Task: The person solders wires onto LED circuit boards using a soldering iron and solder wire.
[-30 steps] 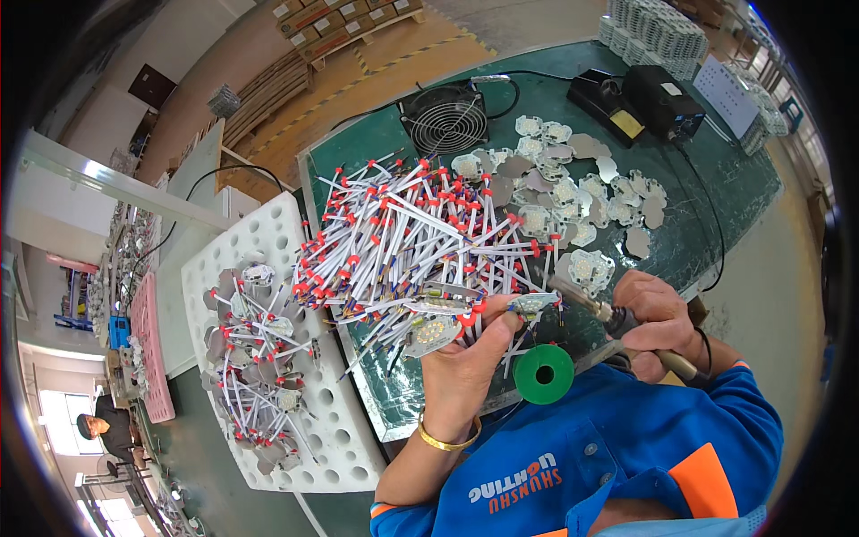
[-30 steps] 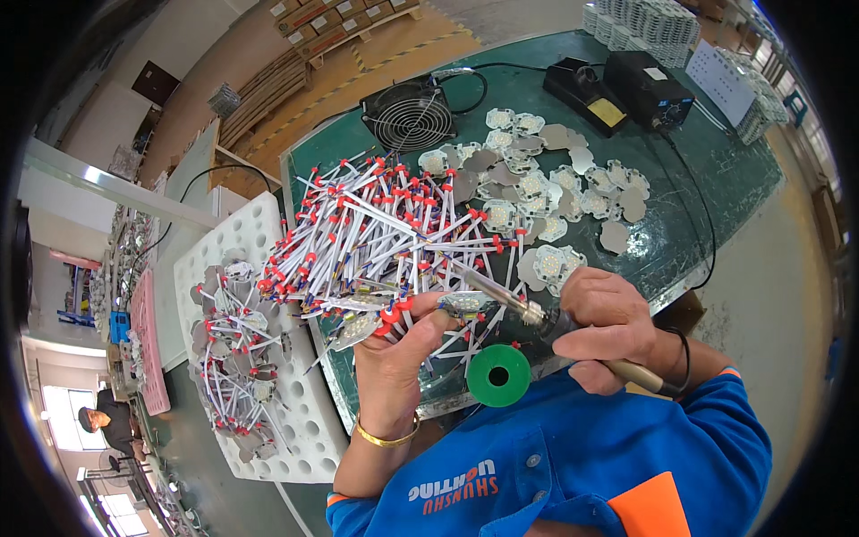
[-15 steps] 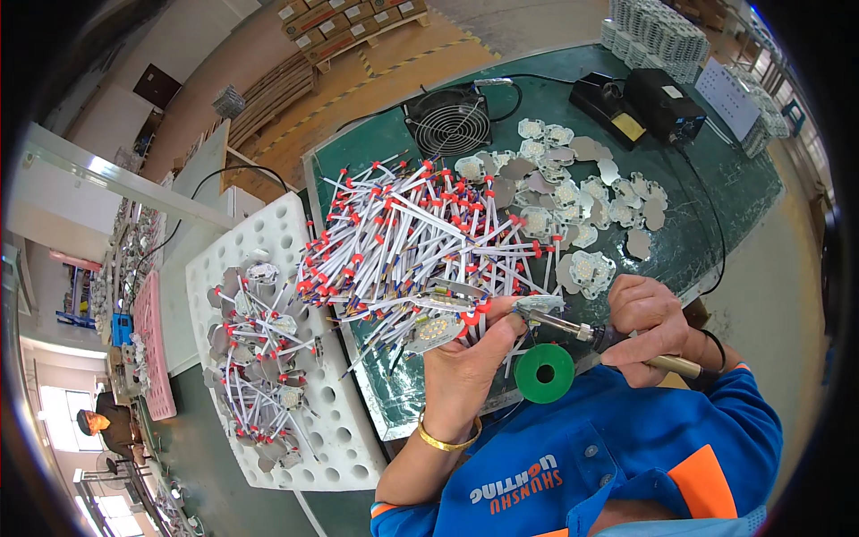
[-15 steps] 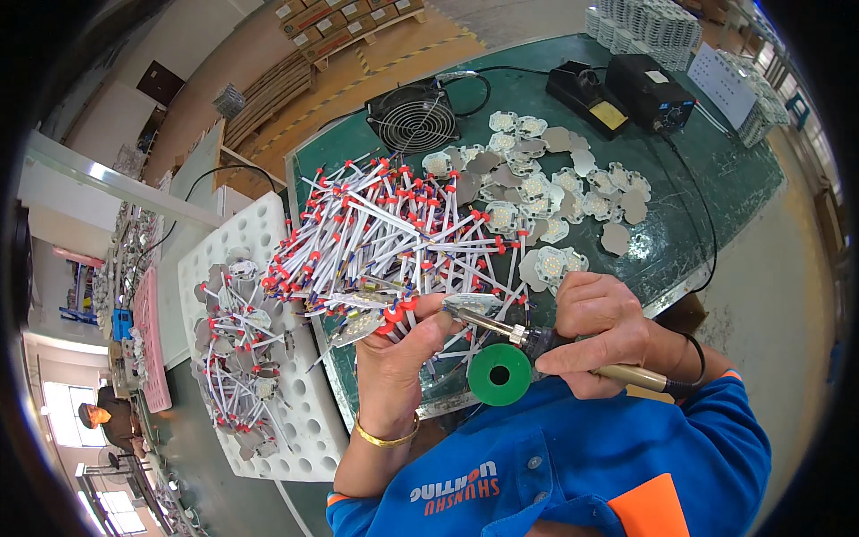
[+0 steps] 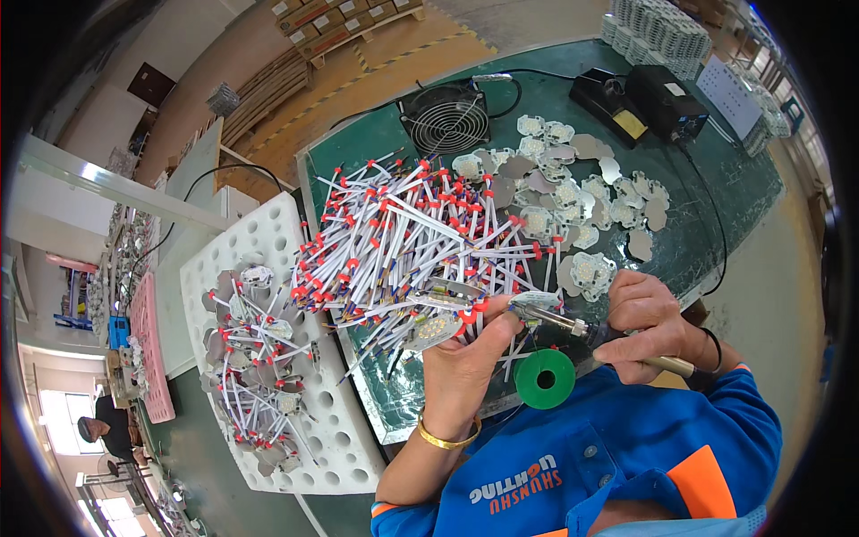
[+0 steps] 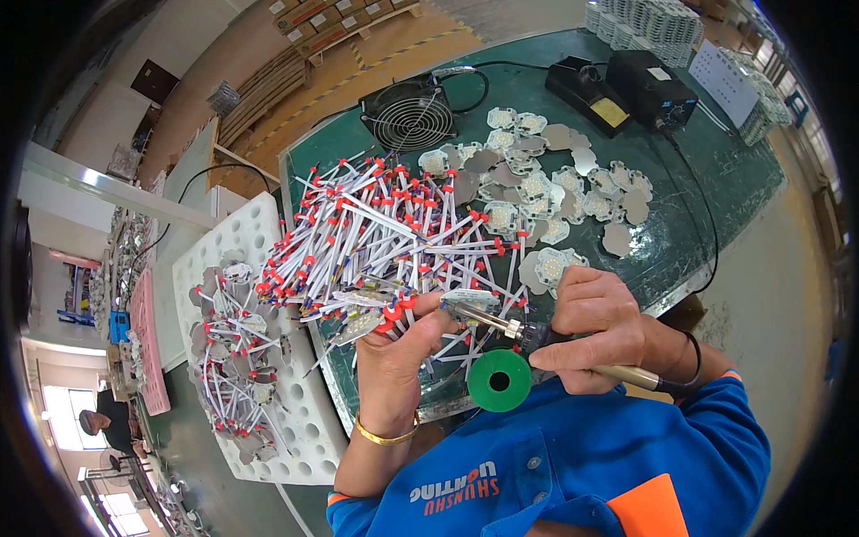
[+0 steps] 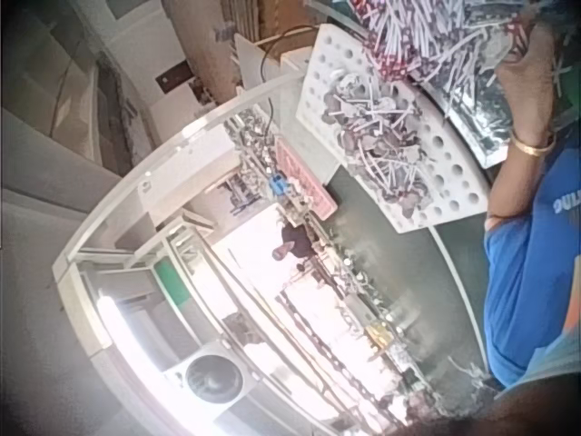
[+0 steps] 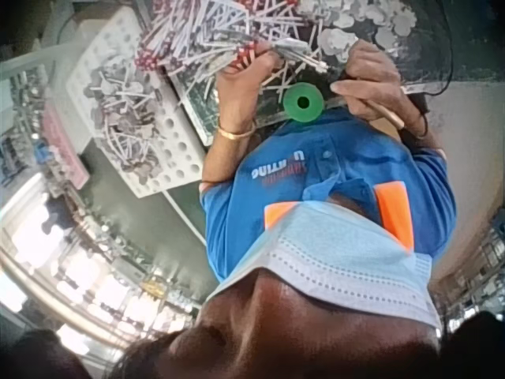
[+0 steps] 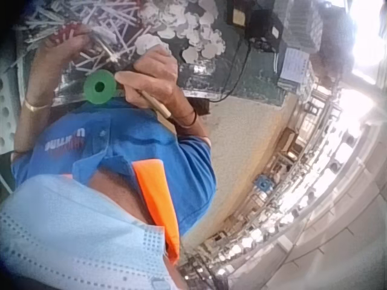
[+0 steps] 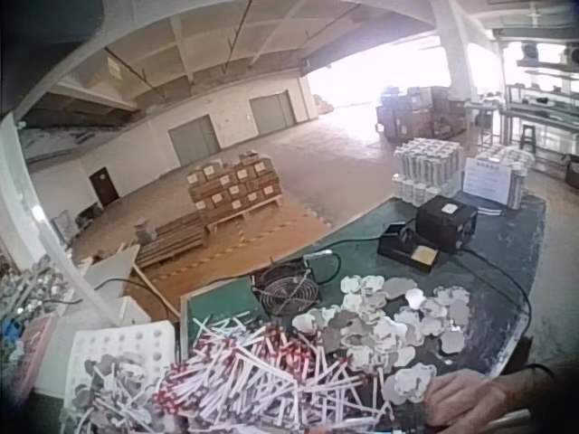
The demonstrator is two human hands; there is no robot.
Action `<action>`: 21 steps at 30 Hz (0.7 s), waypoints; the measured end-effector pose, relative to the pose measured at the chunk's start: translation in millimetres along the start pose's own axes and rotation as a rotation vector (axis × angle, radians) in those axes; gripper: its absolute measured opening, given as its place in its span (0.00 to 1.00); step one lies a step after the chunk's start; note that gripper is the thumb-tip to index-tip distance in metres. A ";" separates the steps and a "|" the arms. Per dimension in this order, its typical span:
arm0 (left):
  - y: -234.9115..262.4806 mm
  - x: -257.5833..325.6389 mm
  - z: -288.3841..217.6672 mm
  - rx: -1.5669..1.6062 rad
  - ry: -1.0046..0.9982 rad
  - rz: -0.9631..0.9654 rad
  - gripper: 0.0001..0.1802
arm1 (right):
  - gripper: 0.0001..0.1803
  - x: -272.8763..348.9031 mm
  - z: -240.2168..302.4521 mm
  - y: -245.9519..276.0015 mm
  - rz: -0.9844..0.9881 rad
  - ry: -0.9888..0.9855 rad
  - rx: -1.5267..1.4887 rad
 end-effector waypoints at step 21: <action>-15.3 -9.5 17.5 0.088 0.116 0.155 0.12 | 0.16 0.0 -22.0 -16.3 -0.257 -0.291 0.128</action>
Point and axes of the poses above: each hand's wrist, its own x-axis away from the middle knuckle, its own y-axis out of the back of the hand, z = x × y, the point moved 6 cm from there along -x, towards the middle knuckle, and after that the axes turned 3 degrees about -y, right-handed, at the moved point
